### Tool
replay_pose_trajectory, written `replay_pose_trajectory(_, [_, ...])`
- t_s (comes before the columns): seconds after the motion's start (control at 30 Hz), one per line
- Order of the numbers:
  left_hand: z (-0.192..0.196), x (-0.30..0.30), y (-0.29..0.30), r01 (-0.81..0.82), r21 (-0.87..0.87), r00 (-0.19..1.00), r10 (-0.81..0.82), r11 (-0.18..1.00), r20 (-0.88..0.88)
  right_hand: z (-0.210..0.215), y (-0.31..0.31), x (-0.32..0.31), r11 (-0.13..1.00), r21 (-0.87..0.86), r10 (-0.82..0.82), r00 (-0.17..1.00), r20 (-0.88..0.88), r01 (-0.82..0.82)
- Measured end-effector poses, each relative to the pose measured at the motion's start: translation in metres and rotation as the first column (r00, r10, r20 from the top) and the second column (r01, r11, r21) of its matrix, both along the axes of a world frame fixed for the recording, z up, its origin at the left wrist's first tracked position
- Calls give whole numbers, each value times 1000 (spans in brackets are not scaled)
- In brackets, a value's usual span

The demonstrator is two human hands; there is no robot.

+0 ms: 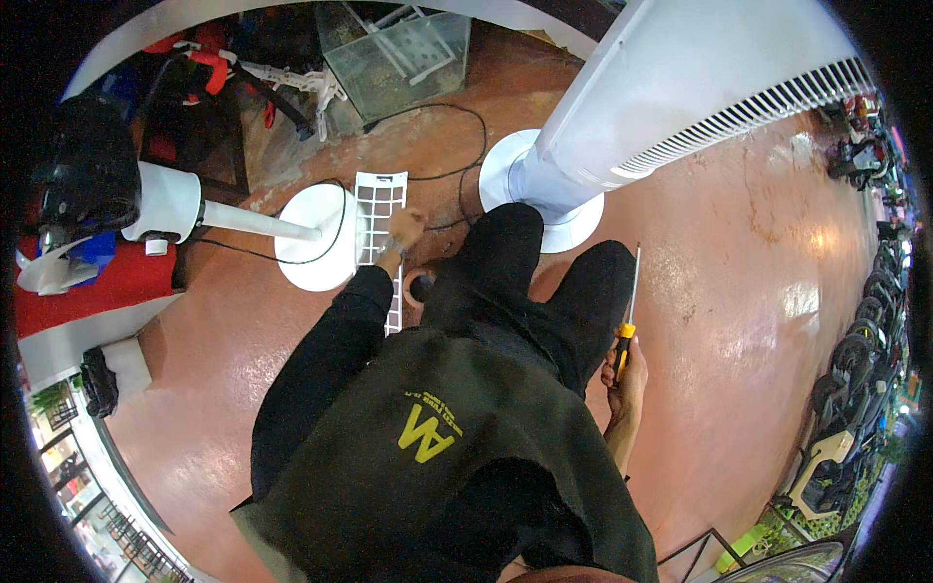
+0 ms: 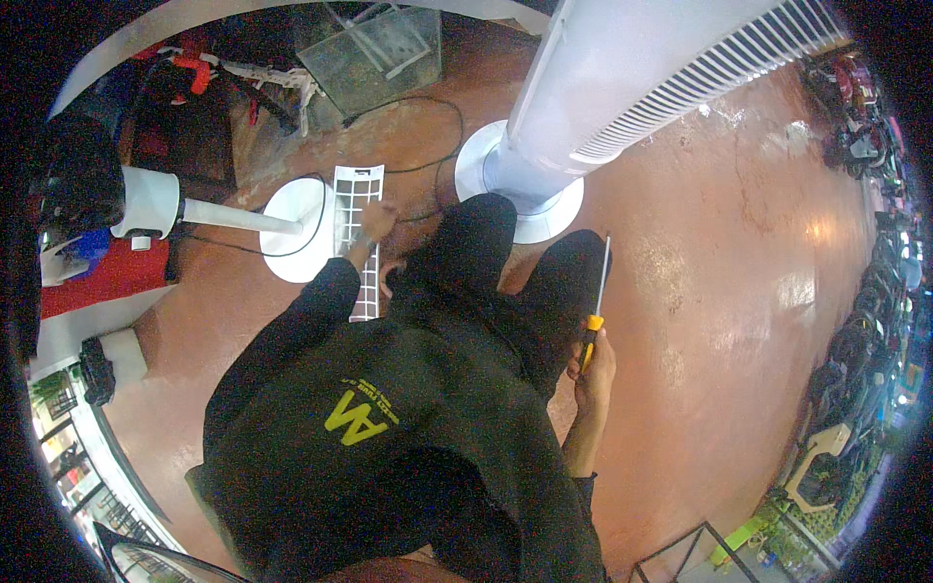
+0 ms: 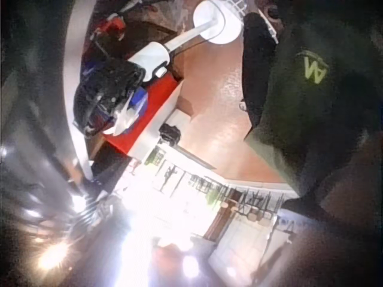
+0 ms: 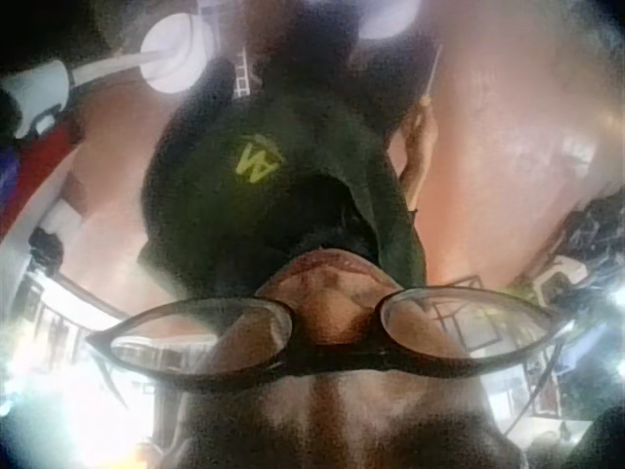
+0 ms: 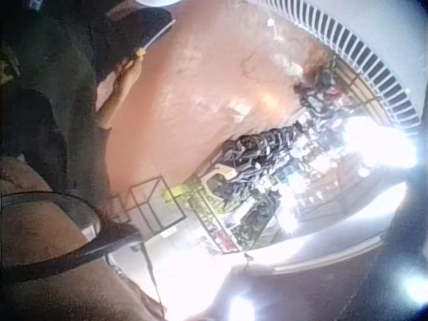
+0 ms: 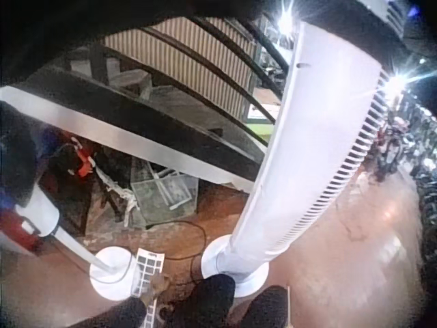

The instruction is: The person sits on the floor and uses a screwdriver to tighten screws on the base of a white tower fan. The person adjusts their position slightly and continues to work on the fan base throughout the clip.

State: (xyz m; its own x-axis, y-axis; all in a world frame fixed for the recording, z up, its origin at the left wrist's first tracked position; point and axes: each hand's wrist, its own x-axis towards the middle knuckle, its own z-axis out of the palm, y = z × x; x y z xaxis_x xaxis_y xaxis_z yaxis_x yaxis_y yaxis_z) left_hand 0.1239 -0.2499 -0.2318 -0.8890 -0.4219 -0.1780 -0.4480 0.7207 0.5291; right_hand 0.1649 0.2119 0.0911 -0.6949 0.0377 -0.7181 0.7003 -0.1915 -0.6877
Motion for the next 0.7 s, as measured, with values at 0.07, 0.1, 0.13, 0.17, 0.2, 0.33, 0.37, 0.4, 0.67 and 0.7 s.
replay_pose_trajectory(0.07, [-30,15,11,150,-15,989,-149,989,23,-3,2,-1,998,49,-41,999,12,41])
replay_pose_trajectory(0.1, [-36,15,22,183,-2,982,-183,983,45,-4,0,0,996,79,-48,999,-2,48])
replay_pose_trajectory(0.13, [-40,15,28,184,4,980,-184,983,79,-2,-1,2,995,92,-40,999,-14,41])
replay_pose_trajectory(0.17, [-41,13,34,184,2,977,-183,983,111,1,-1,4,994,107,-35,999,-23,37])
replay_pose_trajectory(0.2, [-42,8,38,174,11,975,-174,985,136,4,-1,6,992,121,-29,999,-31,33])
replay_pose_trajectory(0.33, [-47,7,47,158,10,965,-157,987,211,6,1,15,978,208,-38,999,21,33])
replay_pose_trajectory(0.37, [-47,8,49,149,15,963,-148,989,224,7,0,14,977,210,-34,999,27,28])
replay_pose_trajectory(0.4, [-47,9,49,142,16,962,-142,990,234,10,-2,13,977,213,-30,999,33,22])
replay_pose_trajectory(0.67, [-42,16,47,101,44,961,-109,994,256,11,-12,8,989,146,2,1000,7,-3])
replay_pose_trajectory(0.7, [-40,17,48,96,49,960,-106,994,259,9,-13,9,987,157,27,1000,4,-27])
